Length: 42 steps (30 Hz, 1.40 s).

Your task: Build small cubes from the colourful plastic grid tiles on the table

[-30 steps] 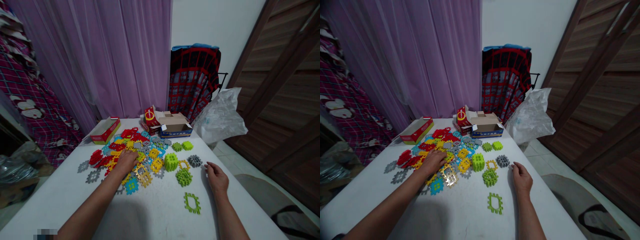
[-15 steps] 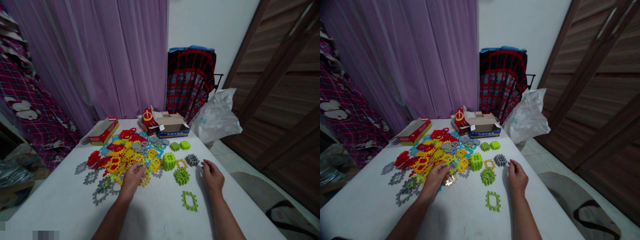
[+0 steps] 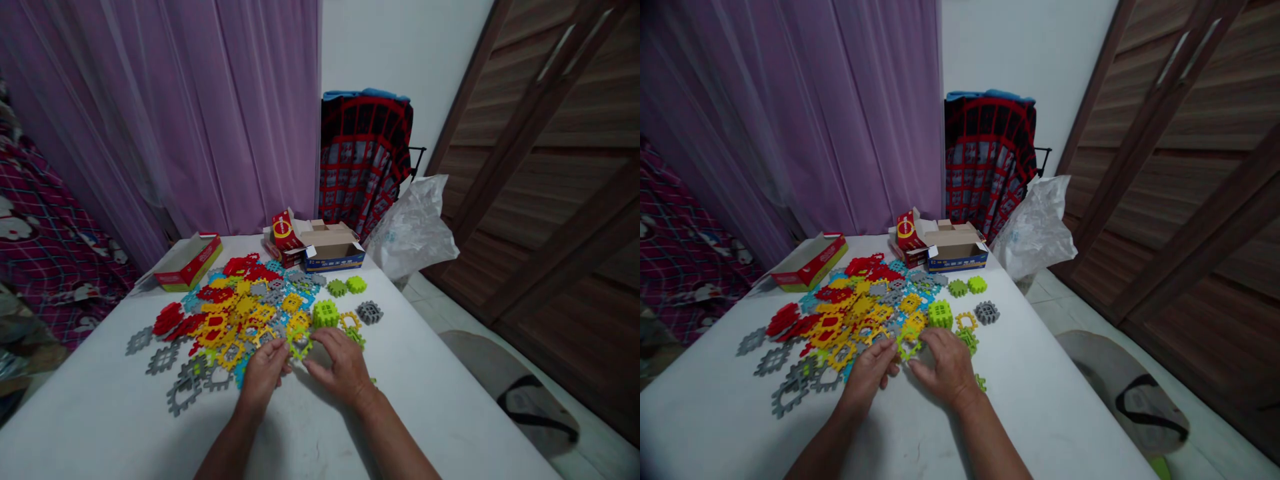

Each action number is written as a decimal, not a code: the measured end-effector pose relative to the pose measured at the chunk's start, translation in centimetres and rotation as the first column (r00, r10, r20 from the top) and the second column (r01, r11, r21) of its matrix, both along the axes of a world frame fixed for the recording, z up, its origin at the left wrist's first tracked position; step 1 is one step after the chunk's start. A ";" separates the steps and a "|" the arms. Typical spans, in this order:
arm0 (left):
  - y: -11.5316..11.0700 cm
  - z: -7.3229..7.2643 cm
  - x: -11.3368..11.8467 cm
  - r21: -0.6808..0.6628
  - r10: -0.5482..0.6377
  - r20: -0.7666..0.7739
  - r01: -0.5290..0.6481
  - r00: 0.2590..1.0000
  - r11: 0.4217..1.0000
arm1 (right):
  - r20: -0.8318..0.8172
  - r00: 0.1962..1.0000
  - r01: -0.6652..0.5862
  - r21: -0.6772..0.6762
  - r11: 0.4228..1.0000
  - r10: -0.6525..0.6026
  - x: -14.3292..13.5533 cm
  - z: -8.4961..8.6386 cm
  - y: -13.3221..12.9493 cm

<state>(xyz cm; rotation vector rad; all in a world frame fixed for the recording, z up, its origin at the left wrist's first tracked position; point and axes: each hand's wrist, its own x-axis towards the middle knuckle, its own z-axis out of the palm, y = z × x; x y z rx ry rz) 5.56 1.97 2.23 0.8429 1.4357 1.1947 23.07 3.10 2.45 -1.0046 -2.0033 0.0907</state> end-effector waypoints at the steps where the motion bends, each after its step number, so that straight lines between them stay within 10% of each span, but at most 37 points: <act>1: 0.0 -0.1 0.0 0.000 0.002 0.003 -0.002 1.000 1.000 | 0.014 1.000 -0.005 -0.009 1.000 0.005 -0.1 -0.1 -0.1; 25: -0.4 0.4 -0.8 0.114 -0.229 -0.058 0.235 0.972 0.965 | 0.142 0.975 -0.138 -0.207 0.969 0.169 1.9 1.5 -0.6; 33: -1.0 -2.2 -0.4 0.285 -0.091 -0.214 0.151 0.973 0.947 | 0.216 0.951 -0.136 -0.342 0.930 0.219 7.2 7.0 8.6; 42: -1.4 -3.3 -0.4 0.347 -0.060 -0.305 0.169 0.951 0.922 | 0.420 0.830 -0.140 -0.481 0.865 0.368 6.7 7.4 12.2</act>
